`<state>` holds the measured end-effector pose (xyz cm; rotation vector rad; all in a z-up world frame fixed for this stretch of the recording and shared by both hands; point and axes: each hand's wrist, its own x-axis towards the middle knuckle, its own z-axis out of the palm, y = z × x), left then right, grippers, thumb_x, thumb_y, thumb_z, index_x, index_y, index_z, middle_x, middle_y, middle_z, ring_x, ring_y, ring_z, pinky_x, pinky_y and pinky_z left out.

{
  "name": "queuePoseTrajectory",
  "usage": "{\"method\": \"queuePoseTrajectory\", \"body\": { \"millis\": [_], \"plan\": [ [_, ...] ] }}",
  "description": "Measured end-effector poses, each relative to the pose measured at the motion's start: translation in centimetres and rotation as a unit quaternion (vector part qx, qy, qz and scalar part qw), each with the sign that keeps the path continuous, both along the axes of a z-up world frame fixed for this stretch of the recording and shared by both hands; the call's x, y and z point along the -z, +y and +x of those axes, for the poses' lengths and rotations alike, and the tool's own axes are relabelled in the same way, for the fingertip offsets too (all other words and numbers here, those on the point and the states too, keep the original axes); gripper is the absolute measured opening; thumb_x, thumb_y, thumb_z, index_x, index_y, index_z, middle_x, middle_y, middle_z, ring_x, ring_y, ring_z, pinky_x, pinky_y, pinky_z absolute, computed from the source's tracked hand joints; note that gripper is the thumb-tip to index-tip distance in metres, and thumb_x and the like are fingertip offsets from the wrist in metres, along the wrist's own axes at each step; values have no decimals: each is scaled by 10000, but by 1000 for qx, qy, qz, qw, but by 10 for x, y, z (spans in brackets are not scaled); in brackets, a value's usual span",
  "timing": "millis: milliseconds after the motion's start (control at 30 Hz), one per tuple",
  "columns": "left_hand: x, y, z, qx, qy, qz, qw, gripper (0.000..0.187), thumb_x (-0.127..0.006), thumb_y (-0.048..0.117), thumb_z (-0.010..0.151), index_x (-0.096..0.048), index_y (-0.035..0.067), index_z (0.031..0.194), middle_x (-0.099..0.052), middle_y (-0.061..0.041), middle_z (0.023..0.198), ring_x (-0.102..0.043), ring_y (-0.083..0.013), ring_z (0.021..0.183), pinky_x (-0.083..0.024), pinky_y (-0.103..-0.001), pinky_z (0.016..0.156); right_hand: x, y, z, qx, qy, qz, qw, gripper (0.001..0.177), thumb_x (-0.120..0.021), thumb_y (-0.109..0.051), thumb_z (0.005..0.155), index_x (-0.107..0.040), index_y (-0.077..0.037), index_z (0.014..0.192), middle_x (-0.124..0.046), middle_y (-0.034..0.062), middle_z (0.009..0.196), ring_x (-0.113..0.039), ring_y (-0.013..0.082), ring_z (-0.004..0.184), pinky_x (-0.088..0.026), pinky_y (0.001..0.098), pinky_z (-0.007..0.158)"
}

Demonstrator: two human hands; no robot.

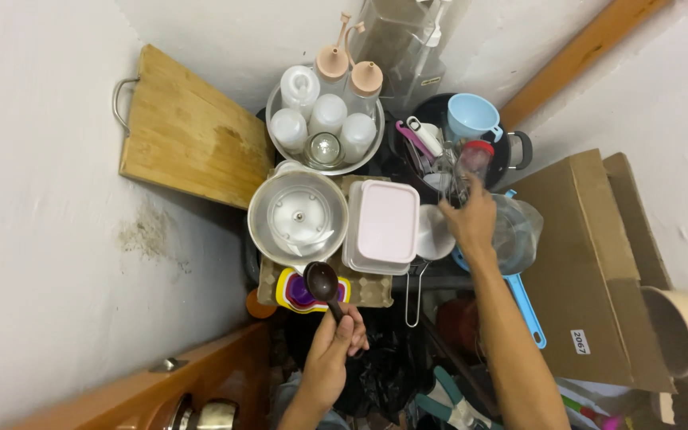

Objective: Organizing and stacking various kitchen tools and containers in a storage area.

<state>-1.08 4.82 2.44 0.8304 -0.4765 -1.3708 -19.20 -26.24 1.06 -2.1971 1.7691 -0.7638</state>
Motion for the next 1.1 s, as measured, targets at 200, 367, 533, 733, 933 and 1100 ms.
{"method": "queuePoseTrajectory", "body": {
  "millis": [200, 367, 533, 733, 933, 1100],
  "plan": [
    [-1, -15, 8, 22, 18, -8, 1000, 251, -456, 274, 1102, -546, 44, 1146, -458, 12, 818, -426, -90, 714, -456, -260, 754, -96, 20, -2, 122, -182, 55, 974, 455, -620, -283, 999, -624, -62, 1396, -714, 185, 1143, -695, 409, 1005, -524, 429, 791],
    [-17, -33, 17, 10, 14, 26, 1000, 247, -473, 267, 1082, -570, 44, 1124, -463, 9, 797, -430, -89, 712, -397, -241, 676, -90, 54, -79, 91, -449, 19, 889, 394, -451, -280, 1120, -587, 15, 1343, -645, 141, 1347, -709, 284, 1132, -589, 342, 763],
    [-16, -46, 33, -58, 29, 72, 995, 208, -534, 226, 1060, -597, 28, 1062, -426, 25, 762, -392, -88, 663, -373, -259, 621, -88, 116, -91, 104, -614, 29, 782, 406, -390, -311, 1089, -564, -2, 1286, -621, 153, 1378, -694, 383, 1189, -577, 412, 869],
    [-38, -58, 51, -168, 40, 50, 984, 222, -512, 232, 1081, -582, 22, 1071, -432, 12, 750, -357, -75, 609, -348, -250, 583, -71, 203, -20, 70, -718, 92, 687, 423, -438, -283, 1044, -534, 32, 1309, -585, 294, 1346, -628, 374, 1303, -533, 443, 1031],
    [-57, -65, 50, -111, -32, 47, 992, 317, -545, 244, 1022, -603, 75, 1285, -452, 43, 803, -373, -30, 619, -344, -214, 571, -32, 272, 89, -10, -694, 198, 692, 544, -613, -325, 940, -522, 21, 1351, -568, 307, 1437, -623, 351, 1141, -544, 473, 939],
    [-2, -73, 77, -171, -123, 221, 952, 426, -719, 245, 940, -621, 49, 1306, -559, -24, 890, -482, -103, 686, -372, -261, 561, -7, 275, 133, -31, -680, 266, 682, 579, -505, -317, 1005, -374, -45, 1498, -487, 231, 1508, -571, 346, 1235, -490, 494, 1045]
  ]
}}
